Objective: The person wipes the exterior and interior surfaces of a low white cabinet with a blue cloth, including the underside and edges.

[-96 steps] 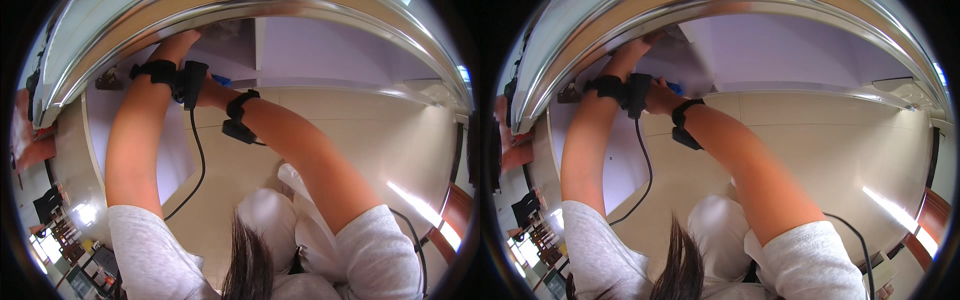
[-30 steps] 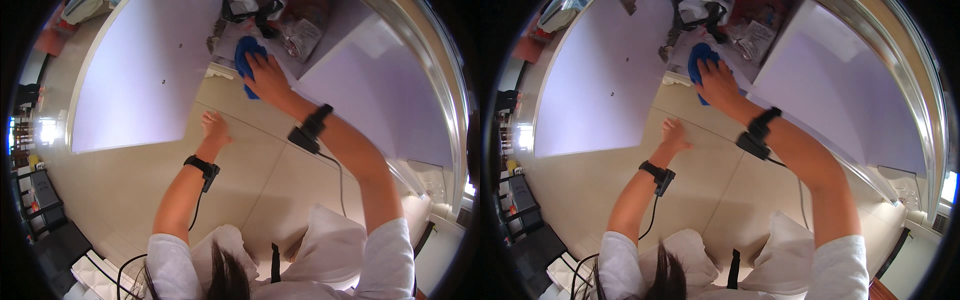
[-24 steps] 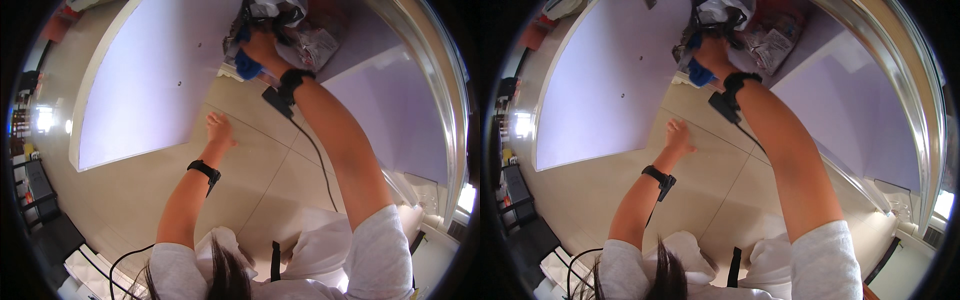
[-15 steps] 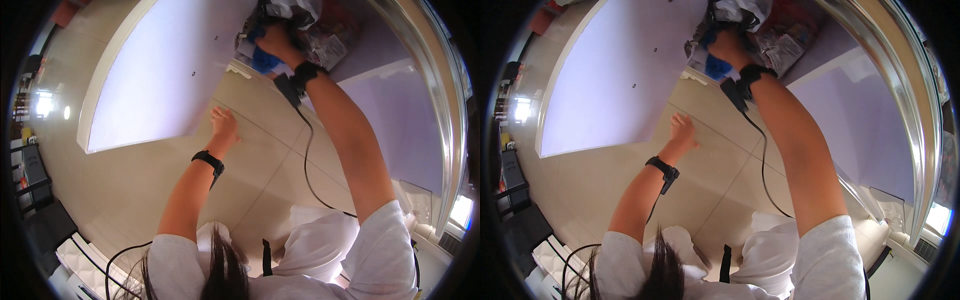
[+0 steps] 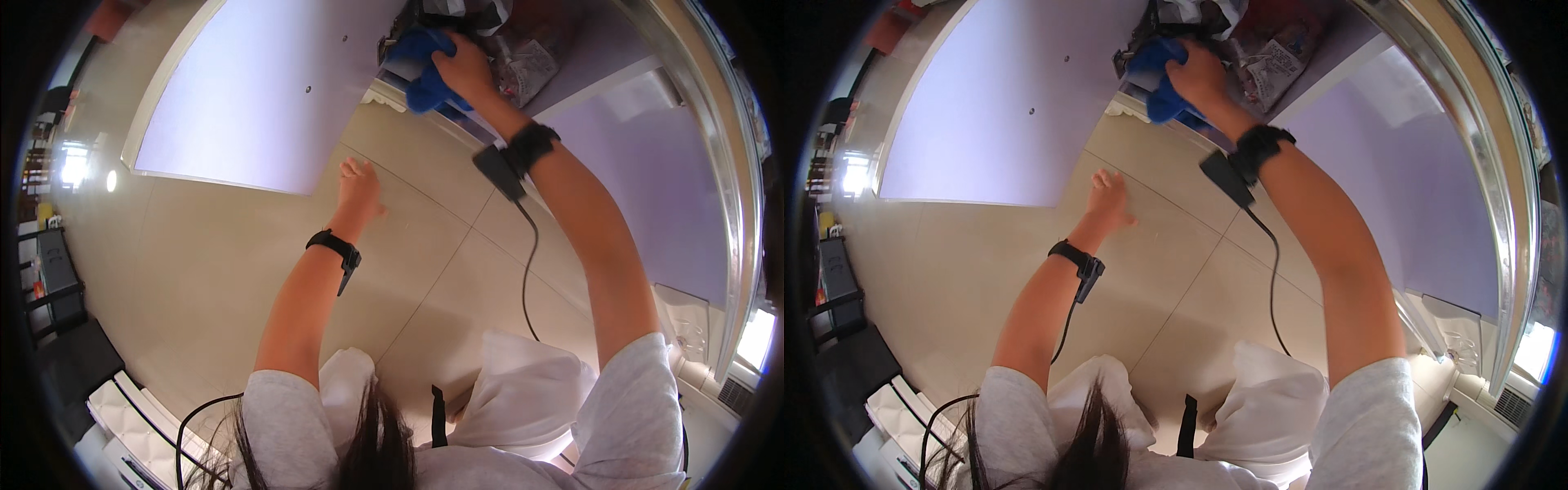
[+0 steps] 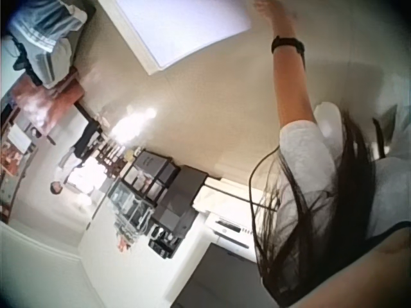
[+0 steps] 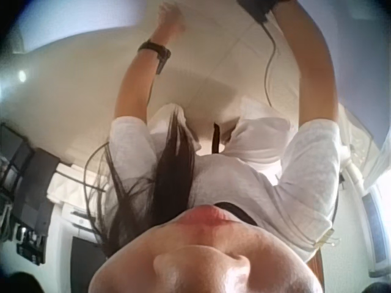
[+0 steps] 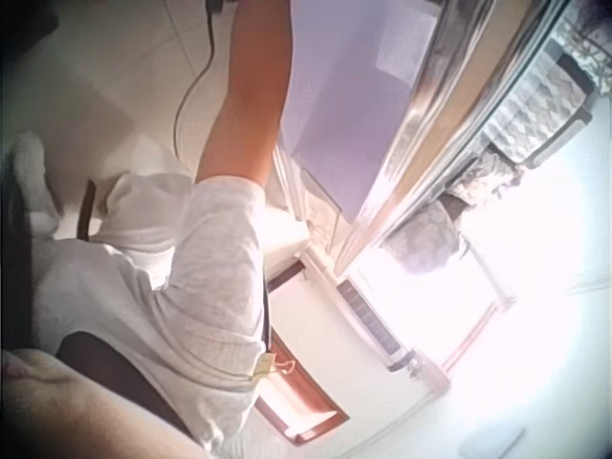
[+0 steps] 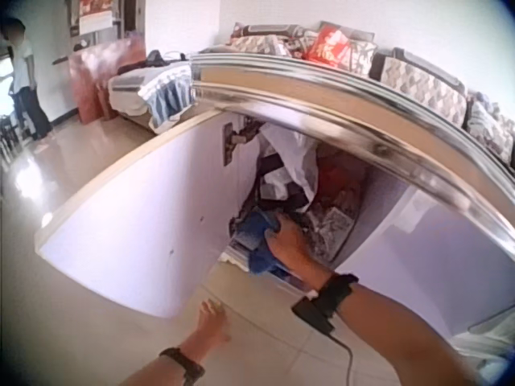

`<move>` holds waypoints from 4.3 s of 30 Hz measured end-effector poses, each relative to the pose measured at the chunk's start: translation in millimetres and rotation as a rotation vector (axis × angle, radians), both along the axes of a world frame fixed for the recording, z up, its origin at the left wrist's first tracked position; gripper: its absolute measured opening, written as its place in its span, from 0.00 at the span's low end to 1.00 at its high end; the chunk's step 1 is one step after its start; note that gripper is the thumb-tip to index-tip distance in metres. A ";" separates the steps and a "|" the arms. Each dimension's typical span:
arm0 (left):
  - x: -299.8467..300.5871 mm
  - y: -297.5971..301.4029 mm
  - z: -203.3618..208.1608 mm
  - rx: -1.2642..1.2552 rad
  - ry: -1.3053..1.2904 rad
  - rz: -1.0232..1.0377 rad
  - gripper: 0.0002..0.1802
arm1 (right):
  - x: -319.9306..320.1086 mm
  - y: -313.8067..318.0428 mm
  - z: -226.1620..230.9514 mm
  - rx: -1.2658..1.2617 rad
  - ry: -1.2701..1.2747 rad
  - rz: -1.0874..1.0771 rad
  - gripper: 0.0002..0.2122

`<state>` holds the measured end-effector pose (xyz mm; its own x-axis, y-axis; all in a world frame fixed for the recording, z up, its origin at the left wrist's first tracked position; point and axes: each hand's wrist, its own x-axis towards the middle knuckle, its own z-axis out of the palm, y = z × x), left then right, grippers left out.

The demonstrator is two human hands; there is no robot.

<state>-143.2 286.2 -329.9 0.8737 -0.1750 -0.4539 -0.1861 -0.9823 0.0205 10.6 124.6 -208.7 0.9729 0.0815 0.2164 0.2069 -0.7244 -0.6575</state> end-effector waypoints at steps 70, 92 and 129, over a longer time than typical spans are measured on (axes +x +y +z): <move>29.7 -137.9 51.5 -0.543 -0.824 -0.236 0.35 | -195.6 -444.7 -86.2 -0.379 0.165 -0.883 0.44; 29.5 -104.3 4.6 -0.414 -0.965 -0.152 0.37 | 44.0 -289.9 -61.4 -0.445 -0.152 0.078 0.25; -1.3 -127.4 39.2 -0.746 -0.672 -0.409 0.28 | -192.3 -168.7 -65.1 -0.895 -0.372 0.176 0.29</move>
